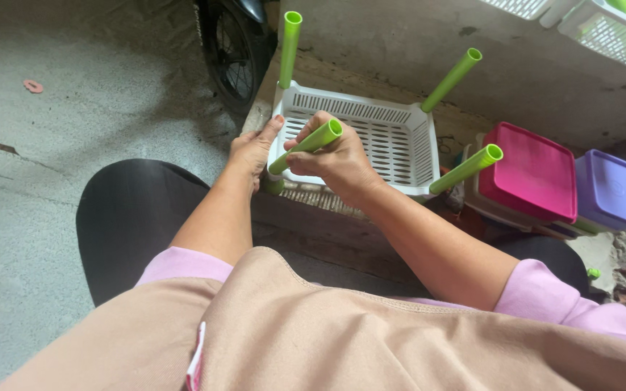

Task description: The person wipes a white plastic basket with a cloth, then inserts green plastic legs into the basket's corner sockets. The person stacks a second basket on top of the first, aligning the legs to form a two-tiered structure.

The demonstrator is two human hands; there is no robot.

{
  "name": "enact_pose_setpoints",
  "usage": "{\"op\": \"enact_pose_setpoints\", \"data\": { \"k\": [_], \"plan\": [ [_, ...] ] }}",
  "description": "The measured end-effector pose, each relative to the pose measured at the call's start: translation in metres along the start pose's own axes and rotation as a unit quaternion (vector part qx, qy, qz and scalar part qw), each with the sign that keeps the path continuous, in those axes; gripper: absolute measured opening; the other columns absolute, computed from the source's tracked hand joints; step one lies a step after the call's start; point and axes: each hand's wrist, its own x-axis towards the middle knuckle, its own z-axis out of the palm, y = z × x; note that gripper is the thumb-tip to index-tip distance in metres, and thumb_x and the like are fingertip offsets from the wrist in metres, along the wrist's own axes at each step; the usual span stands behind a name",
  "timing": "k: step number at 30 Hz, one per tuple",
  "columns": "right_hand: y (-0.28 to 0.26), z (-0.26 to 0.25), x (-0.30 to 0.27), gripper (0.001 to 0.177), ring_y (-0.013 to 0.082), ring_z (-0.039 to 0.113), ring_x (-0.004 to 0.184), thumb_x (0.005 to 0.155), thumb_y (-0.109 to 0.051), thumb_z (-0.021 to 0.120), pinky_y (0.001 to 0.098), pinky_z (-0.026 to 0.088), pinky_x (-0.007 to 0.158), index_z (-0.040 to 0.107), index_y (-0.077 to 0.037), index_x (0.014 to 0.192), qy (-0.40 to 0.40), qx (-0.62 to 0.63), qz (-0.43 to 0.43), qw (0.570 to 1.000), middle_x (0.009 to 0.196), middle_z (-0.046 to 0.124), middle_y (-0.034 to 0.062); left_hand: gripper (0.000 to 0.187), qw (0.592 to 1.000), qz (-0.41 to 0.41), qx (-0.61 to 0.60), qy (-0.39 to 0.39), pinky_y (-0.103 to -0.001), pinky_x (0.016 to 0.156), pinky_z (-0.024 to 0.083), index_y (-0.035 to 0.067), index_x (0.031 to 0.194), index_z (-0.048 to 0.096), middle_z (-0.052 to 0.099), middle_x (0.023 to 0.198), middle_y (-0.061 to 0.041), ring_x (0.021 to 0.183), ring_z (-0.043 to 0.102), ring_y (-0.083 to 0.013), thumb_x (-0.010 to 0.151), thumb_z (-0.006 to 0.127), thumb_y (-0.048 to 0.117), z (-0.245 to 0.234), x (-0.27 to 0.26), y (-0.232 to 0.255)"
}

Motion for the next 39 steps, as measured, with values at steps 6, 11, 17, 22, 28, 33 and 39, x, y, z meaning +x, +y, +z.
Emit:
{"op": "enact_pose_setpoints", "data": {
  "k": [6,11,17,22,28,33,39],
  "plan": [
    [-0.01,0.01,0.014,0.029,0.0141,0.073,0.095,0.08,0.003,0.082,0.0311,0.063,0.078,0.059,-0.006,0.097,-0.038,-0.164,-0.054,0.984,0.095,0.071,0.0072,0.062,1.0,0.019,0.013,0.01,-0.031,0.075,0.056,0.0,0.107,0.077,0.077,0.095,-0.01,0.083,0.071,-0.0162,0.078,0.082,0.054,0.0,0.013,-0.012],
    [-0.021,0.03,0.015,0.032,0.0146,0.074,0.087,0.076,-0.001,0.083,0.0329,0.059,0.076,0.064,-0.005,0.101,-0.036,-0.341,-0.094,0.935,0.091,0.075,0.0066,0.055,0.999,0.003,-0.045,-0.019,-0.031,0.064,0.054,0.005,0.1,0.076,0.075,0.083,-0.003,0.071,0.069,-0.0131,0.078,0.079,0.055,-0.003,0.015,-0.014],
    [-0.018,0.034,0.011,0.035,0.0164,0.076,0.085,0.077,-0.007,0.082,0.0333,0.062,0.076,0.064,-0.007,0.107,0.01,-0.361,-0.097,0.927,0.094,0.075,0.0079,0.054,1.0,-0.017,0.013,0.019,-0.026,0.061,0.054,0.004,0.1,0.076,0.074,0.079,-0.002,0.068,0.067,-0.0119,0.08,0.079,0.054,-0.001,0.009,-0.007],
    [-0.017,0.032,0.019,0.039,0.02,0.073,0.089,0.074,-0.006,0.086,0.0354,0.058,0.08,0.063,-0.007,0.106,-0.044,-0.348,-0.082,0.933,0.094,0.072,0.007,0.045,1.0,-0.013,-0.017,-0.006,-0.031,0.064,0.055,0.003,0.108,0.073,0.074,0.088,-0.004,0.076,0.07,-0.0151,0.087,0.075,0.043,-0.002,0.016,-0.01],
    [-0.017,0.031,0.039,0.043,0.0109,0.067,0.086,0.076,-0.015,0.086,0.0276,0.059,0.079,0.058,-0.011,0.109,-0.153,-0.042,-0.029,0.987,0.091,0.066,0.0023,0.029,0.997,0.027,-0.022,-0.075,-0.03,0.07,0.061,0.004,0.111,0.072,0.076,0.097,-0.005,0.084,0.074,-0.0151,0.095,0.062,0.026,-0.009,0.004,-0.004],
    [0.0,0.037,0.05,0.032,0.0089,0.054,0.059,0.089,-0.027,0.082,0.0245,0.043,0.051,0.057,-0.009,0.082,-0.134,-0.036,-0.012,0.99,0.07,0.059,0.0015,0.03,0.996,-0.003,-0.048,-0.075,-0.035,0.051,0.045,0.003,0.099,0.07,0.065,0.08,-0.009,0.062,0.059,-0.0188,0.095,0.065,0.033,-0.01,0.006,0.0],
    [0.021,0.042,0.048,0.046,0.0071,0.047,0.056,0.1,-0.039,0.069,0.0256,0.039,0.048,0.049,-0.01,0.071,-0.038,-0.069,-0.075,0.994,0.062,0.05,-0.002,0.029,1.0,-0.016,0.012,-0.015,-0.036,0.053,0.046,0.004,0.093,0.067,0.066,0.08,-0.008,0.066,0.062,-0.0172,0.082,0.076,0.029,-0.003,0.002,0.007]
  ]
}}
